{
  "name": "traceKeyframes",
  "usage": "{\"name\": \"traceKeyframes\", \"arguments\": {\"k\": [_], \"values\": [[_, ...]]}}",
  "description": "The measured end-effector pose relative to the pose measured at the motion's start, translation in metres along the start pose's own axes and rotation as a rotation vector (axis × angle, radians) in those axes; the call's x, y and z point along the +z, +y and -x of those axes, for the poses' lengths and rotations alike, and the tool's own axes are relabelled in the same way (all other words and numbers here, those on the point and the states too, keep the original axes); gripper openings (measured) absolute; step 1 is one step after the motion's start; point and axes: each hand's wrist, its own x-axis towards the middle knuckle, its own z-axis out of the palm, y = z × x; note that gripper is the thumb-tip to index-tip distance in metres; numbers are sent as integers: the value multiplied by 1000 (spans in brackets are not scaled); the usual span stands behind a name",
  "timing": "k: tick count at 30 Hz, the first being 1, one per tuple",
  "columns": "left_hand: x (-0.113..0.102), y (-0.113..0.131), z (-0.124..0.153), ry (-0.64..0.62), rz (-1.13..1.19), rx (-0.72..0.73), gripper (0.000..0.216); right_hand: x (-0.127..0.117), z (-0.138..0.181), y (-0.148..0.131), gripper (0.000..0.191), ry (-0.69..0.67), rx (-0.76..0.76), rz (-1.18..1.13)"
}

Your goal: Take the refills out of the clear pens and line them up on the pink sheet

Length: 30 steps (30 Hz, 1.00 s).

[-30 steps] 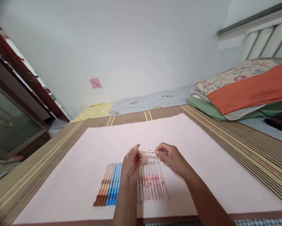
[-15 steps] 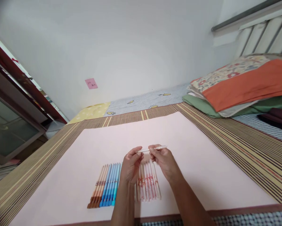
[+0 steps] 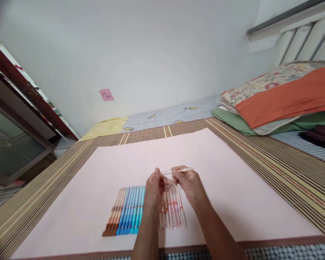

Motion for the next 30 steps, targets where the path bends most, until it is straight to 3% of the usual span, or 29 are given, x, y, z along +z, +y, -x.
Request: {"name": "traceKeyframes", "arguments": {"k": [6,9,14,18,23,30], "values": [[2,7,4,-100,184,-44,48,-3,-1,3,38,52,30,-27],[2,7,3,-67,161,-21,36,-4,-1,3,38,44,28,-16],[3,3,4,-27,61,-53,51,-3,0,1,39,44,2,39],[4,6,5,-66,189,-72,50,-2,0,-1,40,75,-2,40],[3,6,3,-51,148,-32,39,-4,-1,1,39,62,-4,41],[3,4,4,-27,146,-86,48,-5,0,3,40,67,26,24]]}}
